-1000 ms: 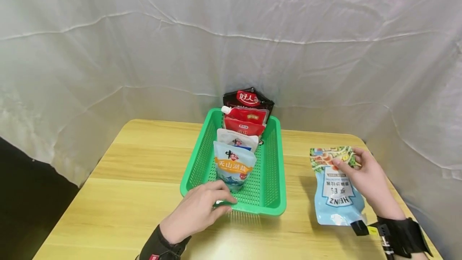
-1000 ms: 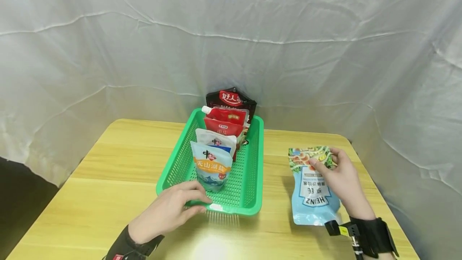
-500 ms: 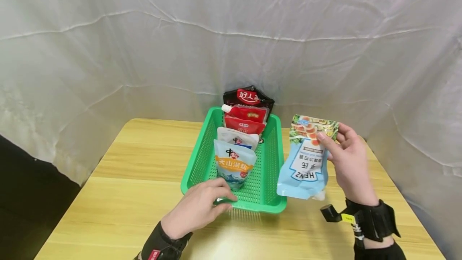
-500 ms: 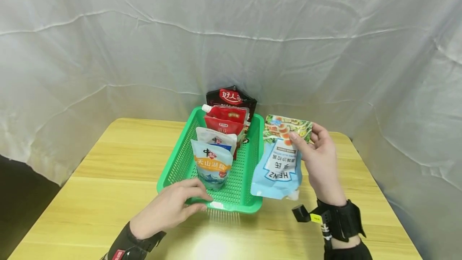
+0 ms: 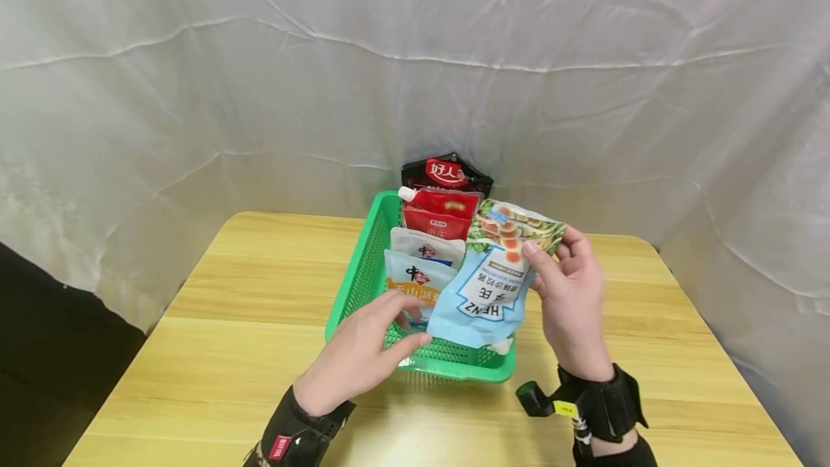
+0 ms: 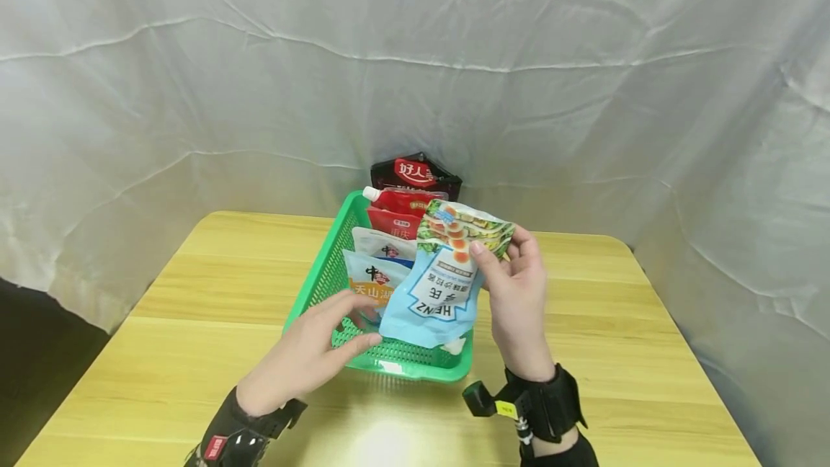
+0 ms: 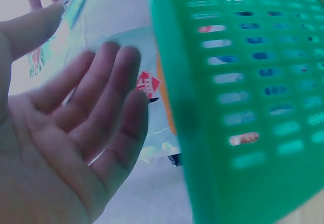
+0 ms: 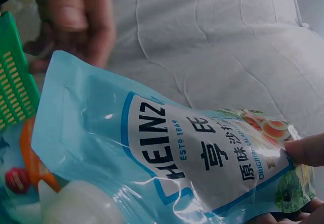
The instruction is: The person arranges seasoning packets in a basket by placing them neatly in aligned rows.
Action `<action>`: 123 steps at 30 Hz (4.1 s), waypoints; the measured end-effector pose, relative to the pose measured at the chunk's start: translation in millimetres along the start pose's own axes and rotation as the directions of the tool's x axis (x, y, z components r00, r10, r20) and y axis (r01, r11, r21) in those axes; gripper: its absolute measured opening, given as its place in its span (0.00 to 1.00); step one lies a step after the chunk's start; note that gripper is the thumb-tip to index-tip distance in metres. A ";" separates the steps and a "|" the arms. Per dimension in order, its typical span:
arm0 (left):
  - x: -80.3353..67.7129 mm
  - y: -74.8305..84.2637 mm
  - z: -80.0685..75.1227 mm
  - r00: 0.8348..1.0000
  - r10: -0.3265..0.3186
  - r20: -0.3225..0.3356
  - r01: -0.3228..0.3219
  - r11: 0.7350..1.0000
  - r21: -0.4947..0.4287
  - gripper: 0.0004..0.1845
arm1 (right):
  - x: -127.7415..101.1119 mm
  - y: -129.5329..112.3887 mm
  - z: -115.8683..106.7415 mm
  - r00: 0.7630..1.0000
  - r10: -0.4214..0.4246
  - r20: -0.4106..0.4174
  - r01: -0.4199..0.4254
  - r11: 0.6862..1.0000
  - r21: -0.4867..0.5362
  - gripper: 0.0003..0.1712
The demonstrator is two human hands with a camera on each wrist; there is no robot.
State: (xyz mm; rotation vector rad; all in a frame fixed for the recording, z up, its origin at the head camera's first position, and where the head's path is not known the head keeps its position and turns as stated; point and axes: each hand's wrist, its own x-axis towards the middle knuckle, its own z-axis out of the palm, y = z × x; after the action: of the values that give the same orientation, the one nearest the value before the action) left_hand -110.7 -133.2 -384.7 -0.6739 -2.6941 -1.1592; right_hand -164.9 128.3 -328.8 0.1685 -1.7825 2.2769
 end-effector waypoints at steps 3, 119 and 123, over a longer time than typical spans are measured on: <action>5.2 3.6 -2.7 0.998 -0.030 -0.060 0.026 0.998 -0.063 0.26 | -4.7 4.7 8.9 1.000 -0.008 0.003 0.008 1.000 0.015 0.20; 10.9 2.5 -26.4 0.857 0.172 -0.487 -0.282 0.946 -0.162 0.14 | -21.6 16.6 18.8 0.853 -0.099 0.512 0.356 0.829 -0.432 0.25; 11.6 2.6 -25.3 0.860 0.227 -0.456 -0.303 0.948 -0.099 0.13 | -24.3 19.9 22.7 0.825 -0.082 0.559 0.393 0.794 -0.464 0.26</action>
State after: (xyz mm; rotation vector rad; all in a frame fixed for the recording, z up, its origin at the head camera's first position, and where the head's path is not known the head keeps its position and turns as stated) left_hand -121.2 -145.7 -362.0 -0.6817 -2.0723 -1.2896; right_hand -148.0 98.9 -347.7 0.9136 -2.4368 1.5036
